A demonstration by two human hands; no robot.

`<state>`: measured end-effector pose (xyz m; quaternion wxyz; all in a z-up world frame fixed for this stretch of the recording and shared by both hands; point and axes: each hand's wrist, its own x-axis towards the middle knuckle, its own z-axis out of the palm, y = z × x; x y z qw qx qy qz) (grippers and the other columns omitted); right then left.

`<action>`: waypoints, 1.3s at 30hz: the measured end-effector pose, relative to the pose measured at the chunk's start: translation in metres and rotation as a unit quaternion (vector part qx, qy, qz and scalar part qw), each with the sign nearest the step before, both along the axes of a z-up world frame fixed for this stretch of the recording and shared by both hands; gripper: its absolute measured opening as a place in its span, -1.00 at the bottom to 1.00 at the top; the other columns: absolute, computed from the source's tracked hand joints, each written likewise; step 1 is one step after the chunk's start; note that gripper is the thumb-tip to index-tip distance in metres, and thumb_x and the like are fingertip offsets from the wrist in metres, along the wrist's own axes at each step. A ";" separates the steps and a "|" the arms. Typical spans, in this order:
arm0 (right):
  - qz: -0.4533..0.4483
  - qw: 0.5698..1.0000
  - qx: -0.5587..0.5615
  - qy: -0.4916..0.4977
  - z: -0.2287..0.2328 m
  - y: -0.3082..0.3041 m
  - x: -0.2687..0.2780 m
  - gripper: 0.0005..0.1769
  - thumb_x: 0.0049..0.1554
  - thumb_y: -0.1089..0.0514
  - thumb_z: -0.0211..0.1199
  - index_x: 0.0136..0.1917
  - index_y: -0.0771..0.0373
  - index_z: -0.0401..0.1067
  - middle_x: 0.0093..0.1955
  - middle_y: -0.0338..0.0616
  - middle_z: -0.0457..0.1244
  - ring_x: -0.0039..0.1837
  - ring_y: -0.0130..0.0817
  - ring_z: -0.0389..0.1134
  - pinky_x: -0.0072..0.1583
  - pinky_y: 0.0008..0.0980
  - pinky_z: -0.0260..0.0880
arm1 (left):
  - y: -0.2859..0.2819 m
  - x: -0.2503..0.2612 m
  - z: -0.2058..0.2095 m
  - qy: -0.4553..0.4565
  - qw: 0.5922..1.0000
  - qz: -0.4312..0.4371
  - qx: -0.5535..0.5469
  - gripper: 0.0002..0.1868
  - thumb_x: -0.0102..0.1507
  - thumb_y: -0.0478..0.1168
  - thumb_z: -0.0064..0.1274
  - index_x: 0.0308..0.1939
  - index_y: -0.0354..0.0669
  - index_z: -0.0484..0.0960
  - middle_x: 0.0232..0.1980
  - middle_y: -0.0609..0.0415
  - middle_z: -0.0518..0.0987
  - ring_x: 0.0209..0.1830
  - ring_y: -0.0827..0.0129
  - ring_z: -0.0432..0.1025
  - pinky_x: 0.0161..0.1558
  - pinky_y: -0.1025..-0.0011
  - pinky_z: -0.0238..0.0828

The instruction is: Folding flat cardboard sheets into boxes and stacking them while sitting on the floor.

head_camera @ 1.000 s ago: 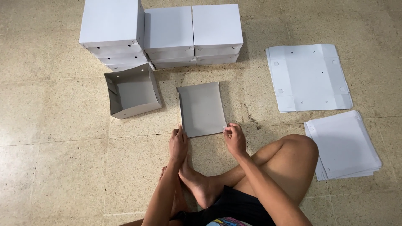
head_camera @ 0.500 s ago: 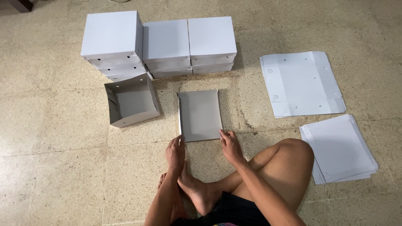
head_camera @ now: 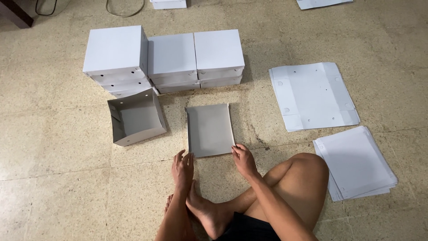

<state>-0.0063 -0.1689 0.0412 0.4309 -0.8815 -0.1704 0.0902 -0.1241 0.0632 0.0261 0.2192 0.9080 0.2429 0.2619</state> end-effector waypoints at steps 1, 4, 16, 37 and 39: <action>-0.016 1.000 0.013 0.002 -0.006 0.000 0.000 -0.71 0.25 0.14 0.15 0.14 0.30 0.56 0.11 0.16 0.36 0.07 0.10 0.44 0.00 -0.19 0.54 | -0.003 0.001 0.014 0.000 1.000 -0.011 0.000 -0.87 0.28 -0.13 0.16 -0.24 -0.04 0.77 -0.06 -0.02 0.67 -0.15 0.16 0.57 -0.19 0.25 0.53; -0.068 0.997 0.025 0.021 0.002 0.001 -0.007 -0.76 0.13 0.10 0.29 0.02 0.23 0.62 -0.12 0.06 0.41 -0.09 -0.07 0.49 -0.16 -0.33 0.55 | 0.013 0.012 -0.055 0.011 0.995 0.054 -0.078 -0.83 0.25 0.00 0.20 -0.20 0.10 0.79 -0.33 0.10 0.65 -0.34 0.22 0.59 -0.30 0.31 0.54; -0.148 0.981 -0.076 0.103 -0.014 0.005 -0.008 -0.68 -0.03 -0.07 0.28 -0.03 0.04 0.62 -0.22 -0.12 0.45 -0.05 -0.05 0.49 -0.04 -0.06 0.51 | 0.024 0.027 -0.020 0.108 0.982 0.091 -0.122 -0.67 0.19 0.10 0.23 -0.05 0.12 0.69 -0.33 0.17 0.58 -0.03 0.16 0.45 0.05 0.20 0.35; -0.057 0.925 0.021 0.374 0.044 0.009 -0.013 -0.89 0.19 0.21 0.31 -0.08 0.28 0.59 -0.22 -0.14 0.44 -0.28 -0.41 0.43 -0.21 -0.53 0.49 | -0.074 0.020 -0.019 0.012 0.941 -0.333 0.061 -0.88 0.28 -0.11 0.13 -0.24 -0.03 0.64 -0.28 0.13 0.60 -0.17 0.26 0.46 0.28 0.01 0.00; -0.026 0.942 -0.030 0.333 0.053 0.009 -0.015 -0.84 0.17 0.10 0.30 -0.10 0.20 0.62 -0.23 -0.21 0.45 -0.28 -0.48 0.41 -0.23 -0.54 0.38 | -0.074 0.021 -0.029 0.029 0.945 -0.321 0.048 -0.84 0.25 -0.05 0.17 -0.21 0.01 0.65 -0.26 0.15 0.61 -0.13 0.27 0.46 0.30 -0.01 -0.04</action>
